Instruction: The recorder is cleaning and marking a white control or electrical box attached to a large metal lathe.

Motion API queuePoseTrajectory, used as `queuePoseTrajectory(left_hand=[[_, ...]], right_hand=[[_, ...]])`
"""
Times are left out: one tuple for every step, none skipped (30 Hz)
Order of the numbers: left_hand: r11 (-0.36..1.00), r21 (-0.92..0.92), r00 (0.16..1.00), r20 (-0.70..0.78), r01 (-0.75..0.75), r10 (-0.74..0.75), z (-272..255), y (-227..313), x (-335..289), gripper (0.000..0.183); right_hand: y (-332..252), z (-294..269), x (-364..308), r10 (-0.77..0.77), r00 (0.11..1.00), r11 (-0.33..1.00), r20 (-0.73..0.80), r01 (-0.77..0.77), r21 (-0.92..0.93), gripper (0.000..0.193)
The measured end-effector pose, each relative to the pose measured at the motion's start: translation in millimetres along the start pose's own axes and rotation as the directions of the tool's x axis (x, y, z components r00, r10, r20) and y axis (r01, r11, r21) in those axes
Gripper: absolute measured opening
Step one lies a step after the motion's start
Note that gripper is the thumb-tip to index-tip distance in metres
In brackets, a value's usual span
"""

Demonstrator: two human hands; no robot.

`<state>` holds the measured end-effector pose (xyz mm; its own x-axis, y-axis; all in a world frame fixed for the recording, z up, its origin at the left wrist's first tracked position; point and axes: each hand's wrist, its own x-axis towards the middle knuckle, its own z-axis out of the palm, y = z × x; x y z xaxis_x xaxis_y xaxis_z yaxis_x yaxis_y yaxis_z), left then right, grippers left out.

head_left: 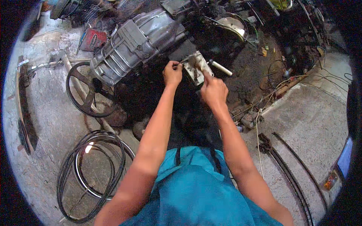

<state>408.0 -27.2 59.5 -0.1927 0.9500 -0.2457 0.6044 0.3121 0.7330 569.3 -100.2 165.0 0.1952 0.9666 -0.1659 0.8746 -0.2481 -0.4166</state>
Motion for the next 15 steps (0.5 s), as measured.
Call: queuePoseTrajectory(left_hand=[[0.997,-0.073,1.000,-0.008,0.020,-0.020,-6.1,-10.5,6.9,0.022],[0.998,-0.068,1.000,0.016,0.010,-0.009,-6.1,-7.7,-0.2,0.022],[0.999,-0.043,0.999,0.023,0.034,-0.033,-7.2,-0.8,-2.9,0.022],[0.998,-0.018,0.998,0.031,0.055,-0.055,-7.1,7.2,-3.0,0.022],[0.999,-0.033,0.999,0.025,0.039,-0.038,-14.4,3.0,-1.4,0.021],[0.999,-0.030,0.999,0.039,0.015,-0.014,-17.7,2.1,1.2,0.021],[1.000,-0.013,0.999,0.044,-0.003,0.004,-19.7,1.4,3.4,0.021],[1.000,0.004,0.998,0.054,-0.016,0.016,-18.6,1.2,3.2,0.021],[0.997,0.028,0.996,0.034,-0.078,0.077,-15.8,1.1,4.0,0.020],[0.995,0.025,0.994,0.066,-0.093,0.091,-12.6,5.5,1.3,0.020],[0.996,0.023,0.991,0.109,-0.082,0.079,-11.1,12.7,1.0,0.020],[0.997,0.026,0.987,0.144,-0.072,0.067,-11.5,12.8,5.0,0.020],[0.998,-0.006,0.983,0.173,-0.066,0.066,-13.1,11.7,6.6,0.021],[0.997,-0.002,0.980,0.184,-0.077,0.077,-18.6,0.0,11.6,0.021],[0.989,0.017,0.979,0.147,-0.146,0.142,-21.1,-8.9,19.2,0.021]], right_hand=[[-21.2,-9.3,17.4,0.041,0.999,0.999,0.025,-0.042,0.032,0.045],[-20.2,-12.2,25.8,0.075,0.994,0.996,0.079,-0.078,0.037,0.049],[-16.9,-7.1,19.5,0.093,0.993,0.996,0.066,-0.092,-0.018,0.050],[-11.5,-2.0,4.0,0.115,0.992,0.991,0.052,-0.111,-0.073,0.051],[-13.4,-1.5,-18.5,0.126,0.990,0.992,0.059,-0.125,-0.028,0.055],[-13.7,1.0,-29.6,0.146,0.989,0.989,0.039,-0.145,-0.022,0.055],[-13.5,5.1,-36.1,0.183,0.982,0.983,0.054,-0.183,-0.014,0.056],[-14.5,7.2,-41.0,0.224,0.972,0.975,0.074,-0.224,-0.010,0.056],[-24.6,0.2,-22.2,0.232,0.973,0.973,0.010,-0.232,0.002,0.052],[-26.5,-0.5,-0.3,0.252,0.967,0.966,-0.037,-0.254,-0.055,0.048],[-21.3,3.1,16.7,0.274,0.961,0.955,-0.033,-0.276,-0.111,0.047],[-22.4,8.6,26.5,0.290,0.957,0.943,-0.026,-0.290,-0.161,0.046],[-22.6,11.2,15.3,0.365,0.931,0.919,-0.007,-0.362,-0.155,0.041],[-27.7,13.0,-2.6,0.378,0.926,0.915,-0.014,-0.376,-0.149,0.041],[-30.0,9.8,-19.7,0.471,0.881,0.881,-0.040,-0.472,-0.036,0.040]])
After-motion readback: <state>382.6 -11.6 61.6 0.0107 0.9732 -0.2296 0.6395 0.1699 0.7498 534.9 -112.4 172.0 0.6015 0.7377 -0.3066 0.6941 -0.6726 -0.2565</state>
